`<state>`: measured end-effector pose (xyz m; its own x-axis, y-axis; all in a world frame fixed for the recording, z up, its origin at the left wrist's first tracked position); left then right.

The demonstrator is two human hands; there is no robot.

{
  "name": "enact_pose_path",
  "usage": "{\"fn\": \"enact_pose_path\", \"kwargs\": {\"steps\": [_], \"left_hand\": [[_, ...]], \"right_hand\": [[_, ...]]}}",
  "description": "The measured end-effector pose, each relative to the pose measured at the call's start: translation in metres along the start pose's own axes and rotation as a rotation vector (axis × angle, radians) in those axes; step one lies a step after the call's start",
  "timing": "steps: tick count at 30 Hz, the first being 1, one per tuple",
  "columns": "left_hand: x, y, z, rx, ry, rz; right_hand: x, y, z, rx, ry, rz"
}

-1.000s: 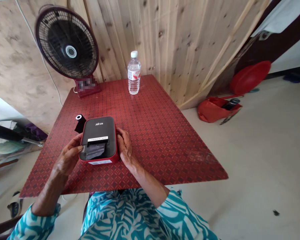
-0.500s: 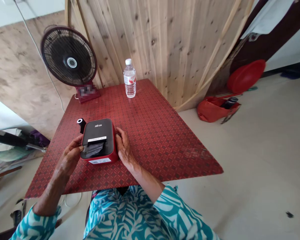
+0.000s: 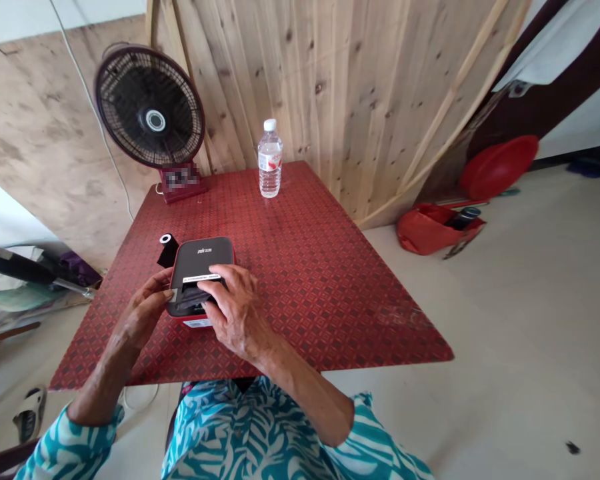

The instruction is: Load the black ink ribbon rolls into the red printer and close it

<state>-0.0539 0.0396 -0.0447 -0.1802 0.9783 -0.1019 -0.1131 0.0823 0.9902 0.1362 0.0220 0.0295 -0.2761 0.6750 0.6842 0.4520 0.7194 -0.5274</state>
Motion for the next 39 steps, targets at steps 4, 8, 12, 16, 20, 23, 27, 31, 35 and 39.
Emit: {"fn": "enact_pose_path", "kwargs": {"steps": [4,8,12,16,20,23,27,31,35,39], "left_hand": [[-0.001,0.002,-0.001,-0.011,0.005,0.010],[0.000,0.000,-0.004,-0.047,0.019,-0.001],[0.002,-0.002,-0.004,-0.040,0.015,-0.008],[0.002,-0.003,-0.003,-0.028,0.001,-0.009],[0.004,-0.002,-0.002,-0.042,0.012,-0.036],[0.005,-0.005,0.001,-0.056,0.004,-0.089],[0.004,-0.006,0.002,-0.079,0.000,-0.079],[0.002,-0.008,0.007,-0.079,-0.054,-0.064],[0.003,-0.009,0.006,-0.083,-0.037,-0.071],[0.001,-0.007,0.005,-0.034,-0.038,-0.048]], "right_hand": [[0.005,0.007,0.000,0.007,0.026,0.015],[0.007,0.007,0.000,0.030,0.042,0.005],[0.005,0.003,0.000,0.053,0.033,-0.011],[0.005,0.000,-0.006,0.141,0.028,-0.031],[0.005,0.034,-0.022,0.309,0.143,0.170],[-0.004,0.065,-0.023,0.358,0.214,0.321],[-0.021,0.085,-0.011,0.374,0.190,0.413],[-0.035,0.093,-0.001,0.396,0.193,0.456],[-0.046,0.101,0.005,0.393,0.173,0.498],[-0.054,0.097,0.012,0.378,0.093,0.476]]}}
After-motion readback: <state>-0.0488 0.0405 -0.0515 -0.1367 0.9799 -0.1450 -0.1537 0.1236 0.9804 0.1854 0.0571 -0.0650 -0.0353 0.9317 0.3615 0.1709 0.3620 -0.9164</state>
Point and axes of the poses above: each hand's wrist, its own x-axis towards the middle knuckle, its own z-axis out of the palm, y = z × x, the point moved 10 cm from there along x, towards the middle knuckle, and after that the axes turned 4 degrees about y, right-handed, at the moved point
